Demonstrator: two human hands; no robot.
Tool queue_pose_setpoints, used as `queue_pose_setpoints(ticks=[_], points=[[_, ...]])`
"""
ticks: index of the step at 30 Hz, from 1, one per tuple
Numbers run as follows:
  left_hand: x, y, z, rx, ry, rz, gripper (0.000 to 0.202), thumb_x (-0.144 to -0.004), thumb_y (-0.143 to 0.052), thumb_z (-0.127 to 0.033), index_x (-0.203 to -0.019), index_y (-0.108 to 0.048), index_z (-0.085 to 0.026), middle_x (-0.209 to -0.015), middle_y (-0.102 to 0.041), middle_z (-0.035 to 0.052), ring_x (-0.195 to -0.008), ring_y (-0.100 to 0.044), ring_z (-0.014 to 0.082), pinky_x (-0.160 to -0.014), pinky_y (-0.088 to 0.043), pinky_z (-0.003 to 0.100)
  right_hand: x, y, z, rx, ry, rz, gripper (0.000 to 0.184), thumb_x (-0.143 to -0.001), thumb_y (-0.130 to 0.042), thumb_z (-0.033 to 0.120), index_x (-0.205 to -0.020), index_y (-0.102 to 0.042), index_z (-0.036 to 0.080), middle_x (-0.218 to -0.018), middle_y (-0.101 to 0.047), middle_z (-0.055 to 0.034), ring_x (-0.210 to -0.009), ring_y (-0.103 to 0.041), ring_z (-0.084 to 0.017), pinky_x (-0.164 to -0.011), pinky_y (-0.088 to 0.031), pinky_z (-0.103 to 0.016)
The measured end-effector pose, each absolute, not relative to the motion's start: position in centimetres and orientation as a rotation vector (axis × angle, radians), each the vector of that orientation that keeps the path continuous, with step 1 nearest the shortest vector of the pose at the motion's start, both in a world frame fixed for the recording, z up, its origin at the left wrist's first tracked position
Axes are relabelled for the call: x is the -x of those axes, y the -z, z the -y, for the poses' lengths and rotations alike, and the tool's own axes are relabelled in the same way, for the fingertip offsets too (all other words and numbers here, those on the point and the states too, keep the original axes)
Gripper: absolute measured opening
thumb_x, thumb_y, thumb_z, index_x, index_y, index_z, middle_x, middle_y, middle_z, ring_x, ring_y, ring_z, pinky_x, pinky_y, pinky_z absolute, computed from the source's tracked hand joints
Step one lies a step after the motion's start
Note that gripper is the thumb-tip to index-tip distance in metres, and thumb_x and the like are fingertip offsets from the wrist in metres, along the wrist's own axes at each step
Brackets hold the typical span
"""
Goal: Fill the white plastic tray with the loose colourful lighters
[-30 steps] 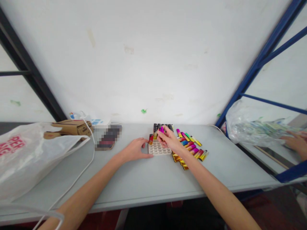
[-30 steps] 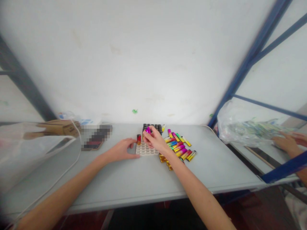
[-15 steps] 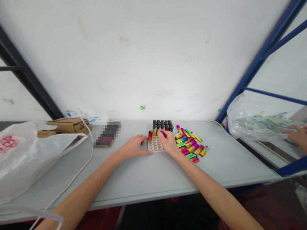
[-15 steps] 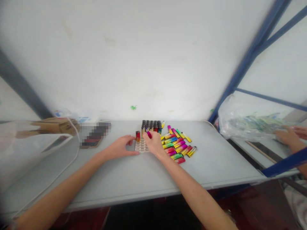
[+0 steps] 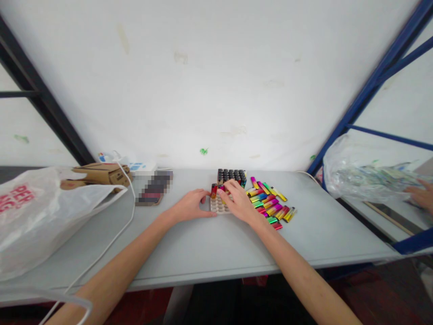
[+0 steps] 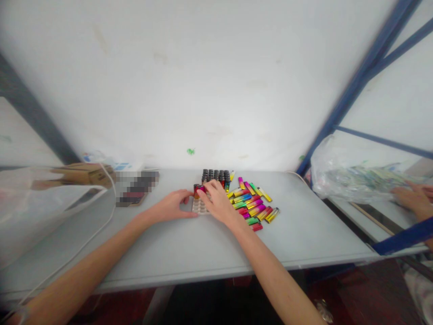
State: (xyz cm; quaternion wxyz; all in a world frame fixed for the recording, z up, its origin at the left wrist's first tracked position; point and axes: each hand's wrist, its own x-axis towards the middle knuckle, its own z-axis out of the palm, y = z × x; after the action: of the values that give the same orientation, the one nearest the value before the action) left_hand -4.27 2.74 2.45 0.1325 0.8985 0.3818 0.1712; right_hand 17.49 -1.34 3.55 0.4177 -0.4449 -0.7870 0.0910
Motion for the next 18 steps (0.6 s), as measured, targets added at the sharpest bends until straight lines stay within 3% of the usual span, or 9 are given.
queue_pose_setpoints(ticks=[6, 18], points=[[4.1, -2.8, -2.7, -2.613, -0.465, -1.114, 0.064, -0.071, -0.072, -0.072, -0.101, -0.067, -0.016, -0.085, -0.064, 0.0041, -0.075, -0.06, 0.0223, -0.071, -0.044, 0.032, -18.2, -3.3, 0.9, 1.187, -0.245, 1.995, 0.034, -0.105, -0.046, 0.046, -0.081, -0.053, 0.022, -0.075, -0.062, -0.0014, -0.068, -0.056, -0.017, -0.066, -0.04, -0.029], [4.1, -2.9, -2.4, -2.617, -0.478, -1.085, 0.059, -0.074, -0.07, -0.069, -0.1, -0.065, -0.017, -0.086, -0.062, 0.0039, -0.078, -0.059, 0.0223, -0.071, -0.043, 0.031, -18.2, -2.5, 0.0, 1.097, -0.12, 2.241, 0.027, -0.107, -0.045, 0.04, -0.099, -0.059, 0.018, -0.098, -0.069, -0.0092, -0.09, -0.064, -0.021, -0.081, -0.047, -0.031]])
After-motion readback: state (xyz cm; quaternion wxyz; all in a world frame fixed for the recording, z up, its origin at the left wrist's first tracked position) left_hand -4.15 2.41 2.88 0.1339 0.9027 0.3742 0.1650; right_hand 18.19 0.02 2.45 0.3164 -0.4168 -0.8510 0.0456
